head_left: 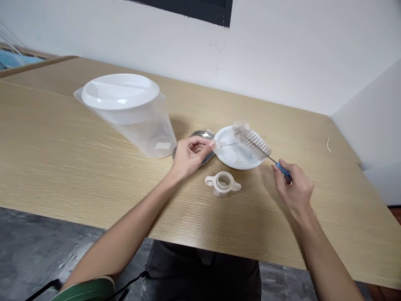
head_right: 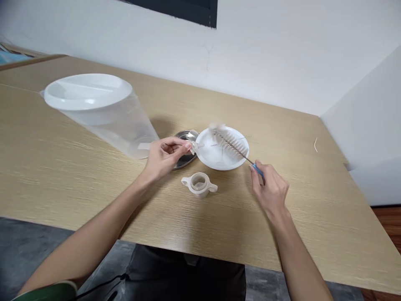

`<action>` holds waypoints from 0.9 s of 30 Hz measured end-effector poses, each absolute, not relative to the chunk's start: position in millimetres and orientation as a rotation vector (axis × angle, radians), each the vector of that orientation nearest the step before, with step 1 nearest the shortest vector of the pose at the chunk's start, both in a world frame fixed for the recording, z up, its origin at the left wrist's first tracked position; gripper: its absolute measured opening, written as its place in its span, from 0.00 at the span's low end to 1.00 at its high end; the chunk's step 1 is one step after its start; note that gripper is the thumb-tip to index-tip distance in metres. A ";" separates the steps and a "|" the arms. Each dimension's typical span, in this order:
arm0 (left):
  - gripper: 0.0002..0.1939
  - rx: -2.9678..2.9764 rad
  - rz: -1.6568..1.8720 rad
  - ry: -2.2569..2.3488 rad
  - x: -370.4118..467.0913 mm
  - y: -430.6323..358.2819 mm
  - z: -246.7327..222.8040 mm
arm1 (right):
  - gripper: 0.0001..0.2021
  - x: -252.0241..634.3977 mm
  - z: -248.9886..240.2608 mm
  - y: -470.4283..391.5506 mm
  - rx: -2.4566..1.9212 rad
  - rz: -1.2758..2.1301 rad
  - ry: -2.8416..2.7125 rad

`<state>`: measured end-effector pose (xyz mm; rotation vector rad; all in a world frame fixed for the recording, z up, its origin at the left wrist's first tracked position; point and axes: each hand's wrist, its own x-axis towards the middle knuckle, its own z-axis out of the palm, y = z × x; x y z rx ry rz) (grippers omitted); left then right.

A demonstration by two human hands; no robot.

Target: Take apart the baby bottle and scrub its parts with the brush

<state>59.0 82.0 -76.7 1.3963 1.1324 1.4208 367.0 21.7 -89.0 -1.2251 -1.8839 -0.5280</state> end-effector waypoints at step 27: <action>0.21 1.304 1.456 1.088 60.4 77.7 -66.4 | 0.09 371.0 -92.8 26.6 -1.234 -0.489 -1.763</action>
